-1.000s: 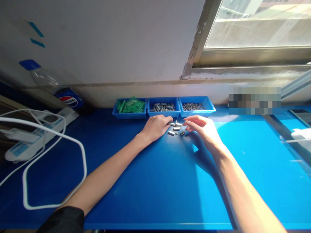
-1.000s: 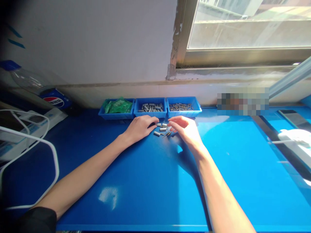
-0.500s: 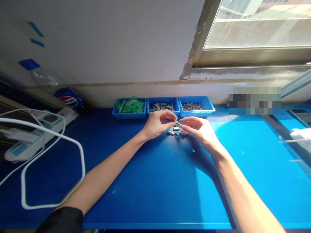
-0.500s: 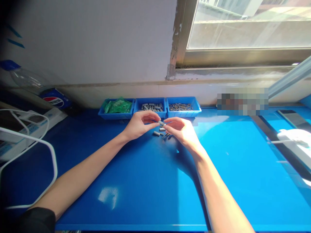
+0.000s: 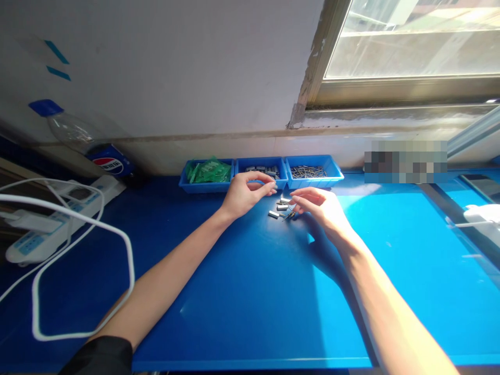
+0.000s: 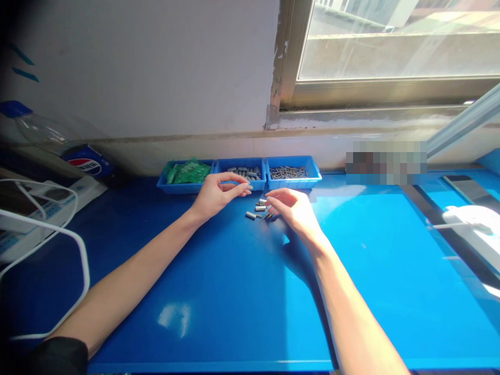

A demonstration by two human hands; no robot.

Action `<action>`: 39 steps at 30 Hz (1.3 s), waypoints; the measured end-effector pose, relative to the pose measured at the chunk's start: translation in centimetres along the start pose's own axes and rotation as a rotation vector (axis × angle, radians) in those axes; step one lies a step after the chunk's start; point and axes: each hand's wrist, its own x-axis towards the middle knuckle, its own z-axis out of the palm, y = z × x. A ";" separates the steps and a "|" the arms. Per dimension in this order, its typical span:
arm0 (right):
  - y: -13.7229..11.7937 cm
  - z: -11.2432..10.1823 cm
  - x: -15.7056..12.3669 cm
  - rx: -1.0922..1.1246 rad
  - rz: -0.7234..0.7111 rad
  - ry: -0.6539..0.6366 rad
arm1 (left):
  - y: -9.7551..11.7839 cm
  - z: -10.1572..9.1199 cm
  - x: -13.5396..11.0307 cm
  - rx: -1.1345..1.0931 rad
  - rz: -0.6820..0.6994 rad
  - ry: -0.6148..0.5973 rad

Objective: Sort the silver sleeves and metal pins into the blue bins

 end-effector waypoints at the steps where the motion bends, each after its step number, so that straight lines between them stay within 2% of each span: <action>1: 0.1 -0.1 0.1 -0.003 0.000 0.005 | -0.1 -0.2 0.2 0.010 0.026 0.044; 5: 0.4 -0.2 0.2 -0.006 0.002 0.008 | -0.2 -0.7 0.5 0.051 0.166 0.191; 8: 0.5 -0.1 0.2 -0.010 0.007 -0.006 | 0.1 -0.7 0.3 0.151 0.262 0.183; 11: 0.5 0.0 0.2 -0.021 0.007 -0.008 | 0.8 -0.6 -0.1 0.306 0.301 -0.032; 15: 0.8 -0.1 0.3 -0.036 -0.001 0.001 | 1.7 -0.8 -0.8 0.455 0.285 -0.507; 16: 0.9 -0.1 0.4 -0.039 -0.003 0.000 | 1.8 -0.9 -0.8 0.485 0.280 -0.583; 18: 1.0 -0.1 0.4 -0.040 -0.005 0.000 | 1.6 -0.9 -0.9 0.543 0.290 -0.651; 26: 0.8 0.0 0.4 -0.024 0.011 0.002 | 0.1 -1.3 -0.4 0.661 0.292 -0.567; 32: 0.7 -0.1 0.3 -0.022 0.009 0.002 | 0.1 -1.8 -0.3 0.728 0.261 -0.545; 36: 0.7 -0.1 0.3 -0.023 0.013 -0.001 | 0.1 -2.0 -0.1 0.795 0.311 -0.548; 39: 0.8 -0.1 0.3 -0.022 0.012 -0.007 | 0.2 -1.8 -0.1 0.730 0.332 -0.505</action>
